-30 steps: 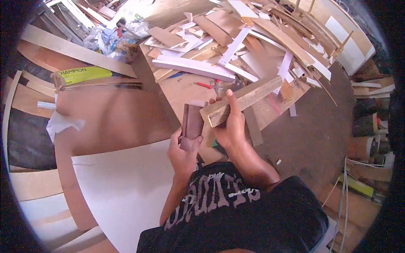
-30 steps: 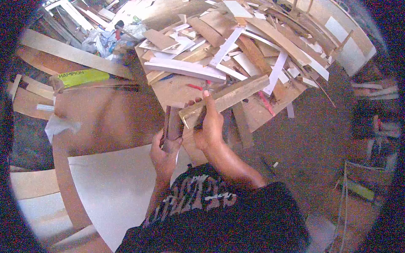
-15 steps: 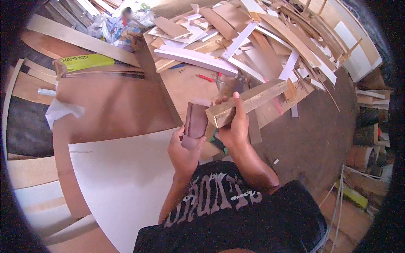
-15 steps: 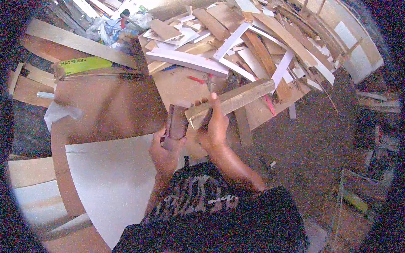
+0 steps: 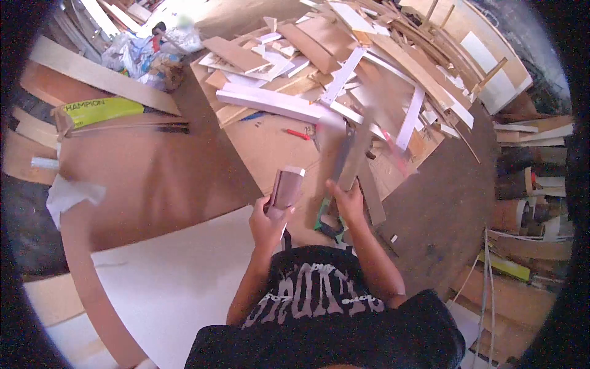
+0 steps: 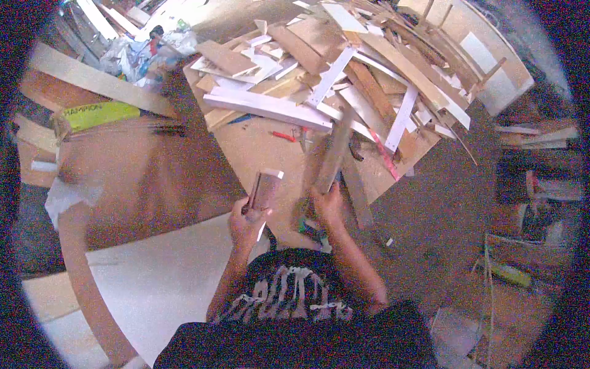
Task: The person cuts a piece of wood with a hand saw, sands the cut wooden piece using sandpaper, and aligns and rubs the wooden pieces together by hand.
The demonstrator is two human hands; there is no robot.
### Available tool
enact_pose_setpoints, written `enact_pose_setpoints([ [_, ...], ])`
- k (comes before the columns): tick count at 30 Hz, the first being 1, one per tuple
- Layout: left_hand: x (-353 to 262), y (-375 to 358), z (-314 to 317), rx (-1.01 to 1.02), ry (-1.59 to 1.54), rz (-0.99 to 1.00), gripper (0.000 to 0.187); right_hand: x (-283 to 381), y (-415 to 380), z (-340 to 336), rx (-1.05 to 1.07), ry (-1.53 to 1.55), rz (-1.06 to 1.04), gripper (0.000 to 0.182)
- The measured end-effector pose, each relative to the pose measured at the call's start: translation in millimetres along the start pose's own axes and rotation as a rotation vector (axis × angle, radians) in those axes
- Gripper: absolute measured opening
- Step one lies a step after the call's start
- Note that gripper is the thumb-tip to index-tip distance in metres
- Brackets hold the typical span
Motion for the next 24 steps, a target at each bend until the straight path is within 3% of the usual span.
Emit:
enact_pose_setpoints([
  [1,7.5,7.0,-4.4,-0.026,-0.013,0.010,0.062,-4.6,-1.5,2.4,-0.005,-0.282,0.063,0.067],
  [2,13.7,14.7,-7.7,-0.019,-0.029,0.015,0.062,-8.0,-1.4,7.9,-0.022,-0.287,0.060,0.067],
  [4,20.6,23.5,-12.7,0.031,-0.042,-0.054,0.063,-11.6,-5.9,18.6,0.008,-0.792,0.120,0.077],
  [5,21.6,26.9,-14.9,0.037,-0.046,-0.052,0.063,-48.0,4.5,29.4,0.008,-0.815,-0.012,0.080],
  [12,11.3,53.8,-19.2,0.102,-0.039,0.094,0.069,-50.8,12.2,90.7,0.020,-0.869,-0.032,0.082],
  [14,5.2,60.8,-13.1,0.112,-0.053,0.135,0.068,-51.9,30.4,102.2,-0.098,-0.923,-0.049,0.076],
  [18,10.4,71.9,7.1,0.123,-0.128,0.151,0.068,-49.8,45.2,108.4,-0.048,-0.846,0.016,0.075],
  [21,-34.5,83.2,4.5,0.221,-0.144,0.118,0.070,-68.6,47.3,113.6,-0.054,-0.831,-0.051,0.074],
  [24,-39.2,93.2,16.8,0.175,-0.093,0.185,0.071,-76.0,45.9,116.6,-0.070,-0.758,-0.129,0.070],
])
Point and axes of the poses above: each hand's wrist, its own y-axis towards the middle knuckle, its own z-axis out of the palm, x = y × z, the point moved 1 cm from there along y, towards the middle knuckle, and after that the axes turned 9 degrees about z, right-handed, at the moved point
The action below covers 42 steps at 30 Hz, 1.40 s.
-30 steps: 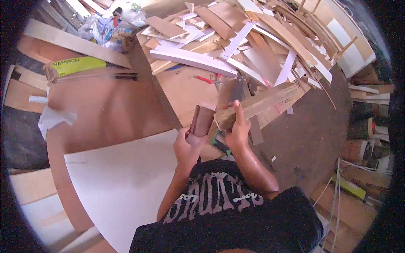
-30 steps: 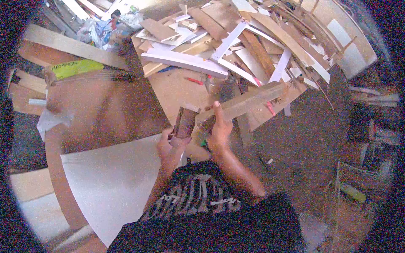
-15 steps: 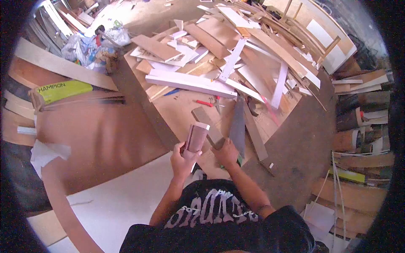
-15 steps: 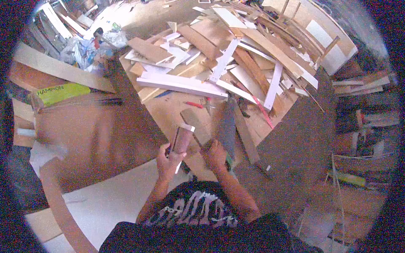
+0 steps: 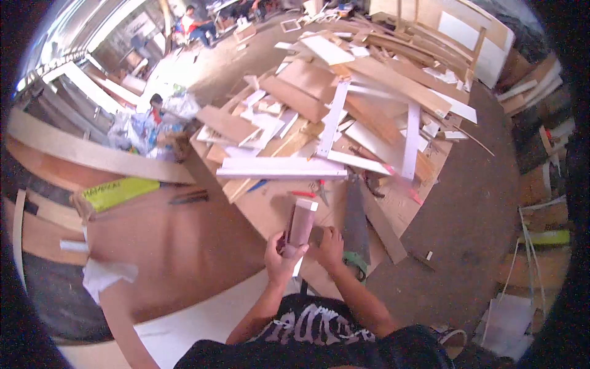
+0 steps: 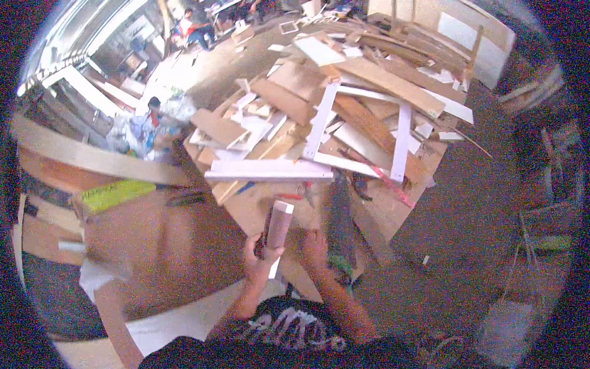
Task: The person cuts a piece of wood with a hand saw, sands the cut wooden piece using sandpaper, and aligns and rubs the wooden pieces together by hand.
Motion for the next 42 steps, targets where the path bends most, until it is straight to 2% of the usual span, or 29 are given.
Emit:
enact_pose_setpoints([
  [2,6.7,11.7,16.4,-0.025,-0.048,-0.011,0.073,-2.2,-2.7,-22.7,-0.179,0.420,-0.158,0.065],
  [3,1.9,18.6,20.9,-0.030,-0.067,-0.003,0.075,1.4,-1.6,-44.5,-0.206,0.403,-0.142,0.065],
  [5,0.0,36.2,34.2,0.031,-0.144,0.015,0.078,12.0,-6.1,-80.5,0.236,1.201,0.123,0.063],
  [6,3.0,46.2,39.7,0.066,-0.175,0.013,0.078,22.0,-8.6,-97.5,0.195,1.188,0.148,0.063],
  [8,7.6,64.3,56.2,0.204,-0.091,0.241,0.079,39.1,-4.9,-122.7,0.160,1.469,-0.013,0.061],
  [9,25.9,66.4,68.9,0.269,-0.193,0.259,0.080,37.9,-1.0,-114.4,0.039,1.431,-0.013,0.050],
  [10,28.3,70.8,72.6,0.300,-0.226,0.248,0.080,47.3,-0.9,-117.5,0.005,1.410,0.016,0.050],
  [12,28.5,89.1,78.5,0.444,-0.349,0.501,0.072,66.5,7.1,-126.5,-0.240,1.356,0.273,0.039],
  [13,28.8,96.7,78.1,0.469,-0.375,0.502,0.072,67.3,9.1,-119.9,-0.324,1.401,0.315,0.037],
  [16,24.1,104.5,77.0,0.733,-0.567,0.542,0.052,64.4,-1.9,-118.5,-0.457,1.283,0.422,0.040],
  [17,28.3,104.5,75.1,0.815,-0.500,0.411,0.052,68.4,-8.2,-121.1,-0.495,1.279,0.446,0.043],
  [18,27.0,106.4,72.9,0.841,-0.509,0.426,0.052,69.5,-15.0,-117.6,-0.526,1.284,0.455,0.043],
  [20,23.4,113.6,74.1,0.918,-0.378,0.211,0.050,69.4,-30.3,-103.4,-0.515,1.137,0.535,0.046],
  [21,26.6,117.6,76.5,0.924,-0.386,0.229,0.050,68.9,-33.7,-97.2,-0.502,1.060,0.567,0.047],
  [23,38.3,121.2,76.4,0.966,-0.557,0.128,0.049,72.6,-38.0,-81.8,-0.497,1.024,0.585,0.046],
  [26,34.2,137.1,48.7,0.978,-0.368,0.077,0.041,89.3,-36.1,-89.2,-0.380,0.953,0.590,0.043],
  [28,39.9,142.6,31.8,0.873,-0.264,0.123,0.039,94.6,-17.5,-92.3,-0.279,1.030,0.483,0.035],
  [30,49.9,149.3,7.5,0.781,-0.057,0.151,0.034,94.7,2.8,-81.9,-0.151,1.048,0.381,0.039],
  [32,67.7,151.6,-21.7,0.645,0.018,0.198,0.037,121.9,10.3,-99.7,0.168,1.052,0.286,0.040],
  [33,86.0,153.8,-33.5,0.665,-0.085,0.061,0.044,107.3,22.8,-51.5,0.279,1.107,0.243,0.045],
  [34,89.5,156.8,-49.1,0.634,-0.071,0.053,0.044,120.4,35.1,-39.5,0.307,1.104,0.221,0.045],
  [36,100.5,163.8,-84.0,0.369,-0.153,-0.037,0.044,153.7,54.5,-29.4,0.250,1.012,-0.058,0.047],
  [38,112.7,177.1,-106.2,0.330,-0.166,-0.023,0.043,171.7,65.9,-25.9,0.287,0.888,-0.082,0.048],
  [40,126.4,189.7,-120.1,0.294,-0.156,0.005,0.044,211.0,71.2,-57.1,0.380,0.937,-0.118,0.048],
  [41,129.6,200.1,-120.2,0.289,-0.179,0.010,0.044,220.3,77.8,-59.3,0.374,0.797,-0.049,0.048],
  [42,128.8,213.7,-121.8,0.278,-0.321,0.001,0.048,229.0,84.6,-54.7,0.358,0.779,-0.047,0.048],
])
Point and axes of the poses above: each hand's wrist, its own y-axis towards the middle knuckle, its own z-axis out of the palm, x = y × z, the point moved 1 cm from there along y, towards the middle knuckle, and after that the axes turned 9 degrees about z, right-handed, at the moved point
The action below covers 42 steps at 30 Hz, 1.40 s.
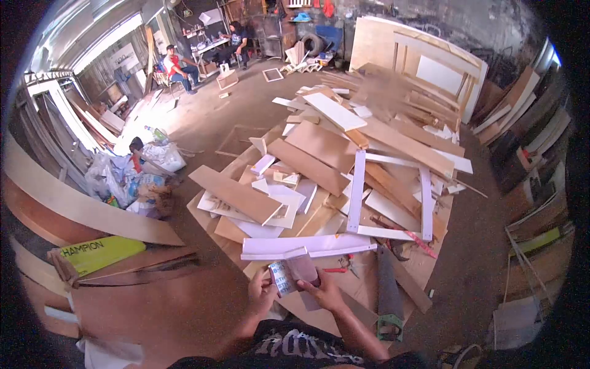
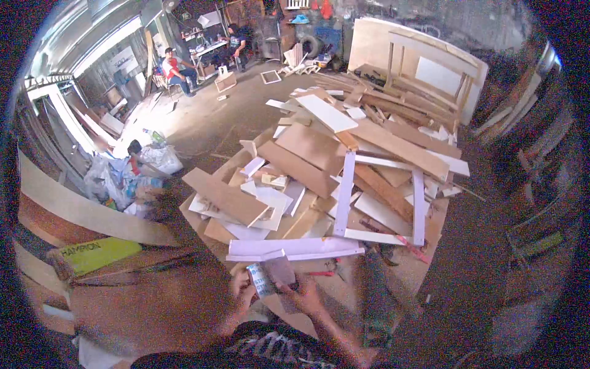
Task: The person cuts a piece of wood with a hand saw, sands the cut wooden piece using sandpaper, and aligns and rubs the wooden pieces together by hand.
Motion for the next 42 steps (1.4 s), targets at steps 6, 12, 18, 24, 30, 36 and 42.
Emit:
enact_pose_setpoints([
  [6,55.3,84.0,-59.3,0.255,-0.062,0.250,0.068,16.3,72.7,51.2,-0.173,0.146,0.018,0.046],
  [12,75.5,159.3,-124.6,0.264,-0.416,0.101,0.044,79.4,111.1,119.5,-0.279,0.186,-0.006,0.044],
  [18,35.4,219.5,-181.0,0.333,-0.283,0.195,0.048,133.8,144.8,142.5,-0.271,0.402,-0.084,0.048],
  [24,10.0,242.6,-222.7,0.490,-0.498,0.180,0.063,172.1,157.9,149.0,-0.258,0.333,-0.043,0.052],
  [30,32.8,235.3,-235.3,0.470,-0.578,0.032,0.051,165.6,161.8,170.8,-0.309,0.348,-0.092,0.057],
  [36,55.4,220.8,-217.7,0.365,-0.754,-0.149,0.040,150.6,147.1,179.2,-0.253,0.497,-0.041,0.056],
  [42,44.6,214.8,-206.7,0.443,-0.889,-0.096,0.041,133.4,144.5,178.7,-0.337,0.465,-0.075,0.054],
])
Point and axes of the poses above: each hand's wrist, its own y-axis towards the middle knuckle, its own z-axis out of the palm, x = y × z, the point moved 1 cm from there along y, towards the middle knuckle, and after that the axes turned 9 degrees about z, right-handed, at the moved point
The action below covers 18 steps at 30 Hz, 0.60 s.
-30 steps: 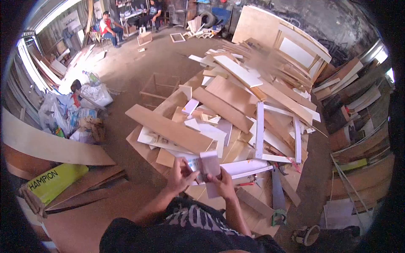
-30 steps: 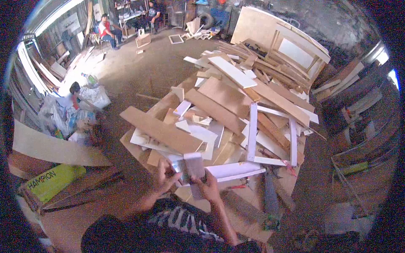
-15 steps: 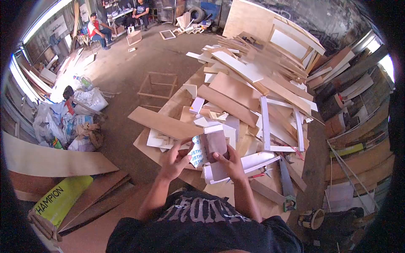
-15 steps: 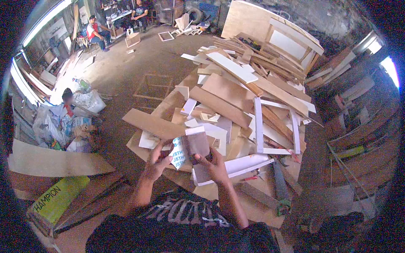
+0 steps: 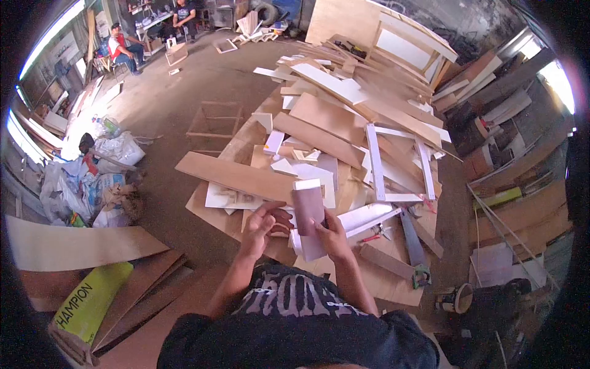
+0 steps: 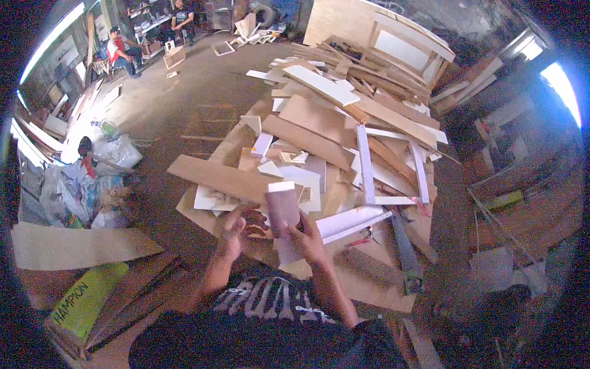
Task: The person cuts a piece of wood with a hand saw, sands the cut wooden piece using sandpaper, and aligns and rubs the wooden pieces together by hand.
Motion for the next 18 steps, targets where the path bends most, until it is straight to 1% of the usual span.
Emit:
enact_pose_setpoints([
  [1,-5.1,3.7,5.5,0.058,-0.074,0.002,0.042,5.0,-2.4,-0.8,-0.008,0.001,-0.004,0.054],
  [2,-2.1,6.4,6.1,0.065,-0.077,0.002,0.042,12.4,-5.5,-0.8,0.022,-0.043,0.010,0.054],
  [4,5.7,8.3,5.7,0.032,0.126,-0.021,0.042,16.4,-8.5,-1.2,0.054,-0.091,0.029,0.054],
  [6,7.2,4.8,10.3,-0.005,0.133,-0.049,0.042,11.1,-7.6,-3.7,0.033,-0.105,0.093,0.053],
  [8,8.8,2.5,14.1,-0.040,0.145,-0.078,0.042,9.9,-8.2,-1.0,0.061,-0.100,0.098,0.054],
  [10,9.7,-0.9,15.6,-0.050,0.289,-0.057,0.042,-2.8,-9.2,-2.6,0.086,-0.090,0.101,0.055],
  [11,17.1,-2.4,11.5,-0.069,0.218,-0.105,0.042,-21.0,-4.7,-9.4,0.095,-0.068,0.092,0.058],
  [12,35.7,-1.6,-2.5,-0.075,0.226,-0.133,0.042,-30.9,-0.4,-14.0,0.109,-0.053,0.066,0.061],
  [14,36.8,1.3,-3.8,-0.068,0.321,-0.138,0.042,-41.9,4.0,-20.0,0.132,0.108,0.132,0.067],
  [15,30.5,-1.4,3.7,-0.133,0.343,-0.130,0.041,-46.4,5.0,-21.3,0.142,0.112,0.146,0.067],
  [16,34.7,-4.0,-0.6,-0.147,0.364,-0.122,0.041,-40.0,6.7,-15.4,0.154,0.117,0.168,0.068],
  [17,38.9,-6.8,-5.0,-0.162,0.386,-0.115,0.041,-31.8,5.0,-8.3,0.188,0.048,0.147,0.071],
  [18,37.8,-3.0,-8.1,-0.123,0.405,-0.113,0.041,-27.3,10.0,-4.4,0.208,0.040,0.138,0.071],
])
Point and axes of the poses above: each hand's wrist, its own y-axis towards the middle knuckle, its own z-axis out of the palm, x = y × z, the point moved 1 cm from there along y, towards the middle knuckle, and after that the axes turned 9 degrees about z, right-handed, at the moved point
